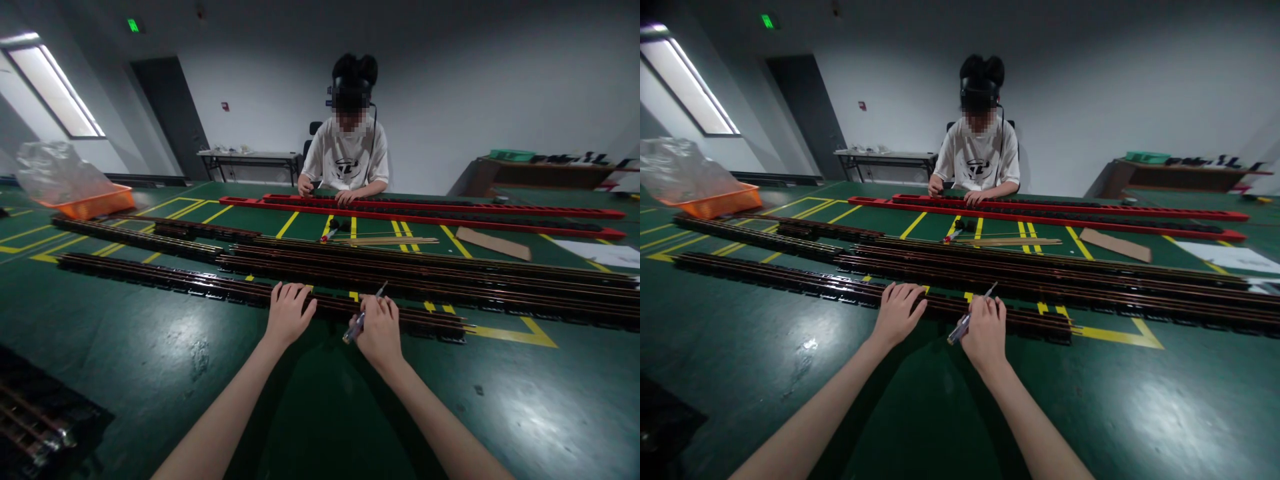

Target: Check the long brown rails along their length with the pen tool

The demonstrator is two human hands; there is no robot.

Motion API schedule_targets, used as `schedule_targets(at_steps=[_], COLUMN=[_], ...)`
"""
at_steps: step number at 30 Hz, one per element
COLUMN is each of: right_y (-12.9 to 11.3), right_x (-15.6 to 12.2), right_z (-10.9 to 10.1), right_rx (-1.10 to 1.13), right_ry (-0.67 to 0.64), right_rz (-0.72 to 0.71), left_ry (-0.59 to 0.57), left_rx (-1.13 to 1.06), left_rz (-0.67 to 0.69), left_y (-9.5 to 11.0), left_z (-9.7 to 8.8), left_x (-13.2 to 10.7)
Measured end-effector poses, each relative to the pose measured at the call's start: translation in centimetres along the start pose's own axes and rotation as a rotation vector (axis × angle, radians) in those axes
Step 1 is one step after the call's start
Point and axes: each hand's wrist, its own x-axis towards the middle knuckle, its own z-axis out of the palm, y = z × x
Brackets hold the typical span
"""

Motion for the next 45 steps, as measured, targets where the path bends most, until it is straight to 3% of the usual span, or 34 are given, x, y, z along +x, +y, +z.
schedule_targets(at_steps=[12,22,29,35,42,45], right_y=[-0.7,-0.6,-1.1,-1.1,0.3,0.3], right_x=[0.1,0.0,0.3,0.2,-0.1,-0.2], right_z=[-0.5,-0.3,-0.4,-0.3,0.4,0.3], right_rx=[-0.058,-0.041,-0.108,-0.136,0.02,0.073], right_ry=[-0.035,-0.084,-0.137,-0.071,0.067,0.055], right_rz=[0.085,-0.019,0.03,0.015,-0.013,-0.066], left_ry=[0.015,0.03,0.023,0.017,0.011,0.013], left_rx=[0.004,0.017,0.001,-0.013,-0.026,-0.023], left_rz=[-0.016,-0.009,-0.012,-0.019,-0.028,-0.033], left_y=[0.1,0.0,0.1,0.1,0.1,0.2], left_z=[-0.2,0.1,0.0,-0.2,-0.2,-0.2], left_x=[0.0,0.0,0.0,0.1,0.1,0.1])
